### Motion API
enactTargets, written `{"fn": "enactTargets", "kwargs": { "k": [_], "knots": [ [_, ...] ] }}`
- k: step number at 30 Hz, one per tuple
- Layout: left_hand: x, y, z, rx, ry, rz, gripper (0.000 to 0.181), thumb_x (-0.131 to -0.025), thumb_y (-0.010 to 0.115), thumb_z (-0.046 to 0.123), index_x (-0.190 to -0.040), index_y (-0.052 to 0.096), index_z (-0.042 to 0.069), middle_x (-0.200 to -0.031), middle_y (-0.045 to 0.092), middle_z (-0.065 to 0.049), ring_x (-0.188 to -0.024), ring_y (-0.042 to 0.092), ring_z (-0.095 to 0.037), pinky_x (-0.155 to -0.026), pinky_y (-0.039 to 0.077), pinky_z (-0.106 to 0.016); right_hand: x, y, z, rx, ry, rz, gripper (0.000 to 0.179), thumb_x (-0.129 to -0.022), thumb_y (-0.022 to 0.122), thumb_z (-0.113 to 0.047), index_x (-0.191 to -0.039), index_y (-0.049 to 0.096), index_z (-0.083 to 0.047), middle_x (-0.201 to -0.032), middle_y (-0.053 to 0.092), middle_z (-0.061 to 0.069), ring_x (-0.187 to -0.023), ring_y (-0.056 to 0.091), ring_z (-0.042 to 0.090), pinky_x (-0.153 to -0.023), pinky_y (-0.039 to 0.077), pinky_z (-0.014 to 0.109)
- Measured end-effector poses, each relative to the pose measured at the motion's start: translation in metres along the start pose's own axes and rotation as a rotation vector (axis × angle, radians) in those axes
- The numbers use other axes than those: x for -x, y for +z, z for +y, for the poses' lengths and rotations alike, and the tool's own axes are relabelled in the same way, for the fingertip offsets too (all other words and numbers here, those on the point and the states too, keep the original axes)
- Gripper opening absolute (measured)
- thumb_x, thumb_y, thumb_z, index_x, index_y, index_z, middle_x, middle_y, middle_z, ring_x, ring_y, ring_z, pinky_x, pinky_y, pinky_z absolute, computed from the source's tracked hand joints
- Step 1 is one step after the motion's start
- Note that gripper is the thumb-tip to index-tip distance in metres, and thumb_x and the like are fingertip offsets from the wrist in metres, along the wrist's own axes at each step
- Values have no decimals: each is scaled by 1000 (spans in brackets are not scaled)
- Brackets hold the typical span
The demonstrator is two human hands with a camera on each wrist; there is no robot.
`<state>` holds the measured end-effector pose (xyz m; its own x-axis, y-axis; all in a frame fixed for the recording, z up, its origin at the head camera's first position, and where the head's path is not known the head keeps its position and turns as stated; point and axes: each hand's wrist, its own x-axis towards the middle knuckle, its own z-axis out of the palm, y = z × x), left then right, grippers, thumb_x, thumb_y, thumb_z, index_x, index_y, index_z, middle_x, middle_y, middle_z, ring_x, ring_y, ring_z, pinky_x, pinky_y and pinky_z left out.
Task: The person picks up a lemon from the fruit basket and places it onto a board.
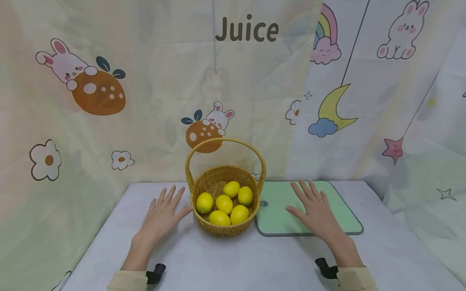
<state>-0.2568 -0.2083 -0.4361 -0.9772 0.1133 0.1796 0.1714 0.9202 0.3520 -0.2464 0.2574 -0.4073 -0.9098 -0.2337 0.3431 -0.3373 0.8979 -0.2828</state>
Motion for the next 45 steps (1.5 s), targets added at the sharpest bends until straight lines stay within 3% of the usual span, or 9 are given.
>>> {"fn": "enactTargets", "kwargs": {
  "k": [21,27,32,39,45],
  "knots": [
    [3,1,18,32,-4,-58,94,-87,36,83,-160,23,25,-167,20,-10,-154,9,-41,-118,6,-70,-9,-8,-47,-38,-94,-74,81,-91,59,-60,-158,28,-26,-166,24,7,-153,18,37,-118,14,68],
    [4,-3,27,35,-13,-97,101,-85,41,83,-160,21,19,-167,19,-10,-155,8,-40,-119,5,-69,-10,-5,-58,-86,-126,-79,82,-89,64,-59,-157,29,-30,-163,30,6,-151,27,33,-119,25,62],
    [6,-3,31,45,-19,-106,102,-86,48,79,-160,20,15,-166,21,-10,-155,9,-40,-120,5,-68,-13,0,-70,-124,-162,-90,80,-89,70,-49,-156,32,-28,-161,35,4,-146,36,34,-114,34,61],
    [8,-4,38,79,-36,-125,111,-80,48,85,-160,20,13,-166,22,-9,-155,12,-38,-122,7,-65,-22,9,-86,-146,-198,-119,78,-88,70,-51,-155,36,-29,-160,38,2,-145,39,31,-114,38,57],
    [11,-4,47,70,-38,-138,110,-80,51,83,-159,22,11,-166,24,-10,-154,15,-38,-121,11,-66,-28,15,-98,-180,-169,-179,75,-89,70,-47,-154,37,-31,-159,38,5,-144,40,33,-112,39,58]
  ]
}}
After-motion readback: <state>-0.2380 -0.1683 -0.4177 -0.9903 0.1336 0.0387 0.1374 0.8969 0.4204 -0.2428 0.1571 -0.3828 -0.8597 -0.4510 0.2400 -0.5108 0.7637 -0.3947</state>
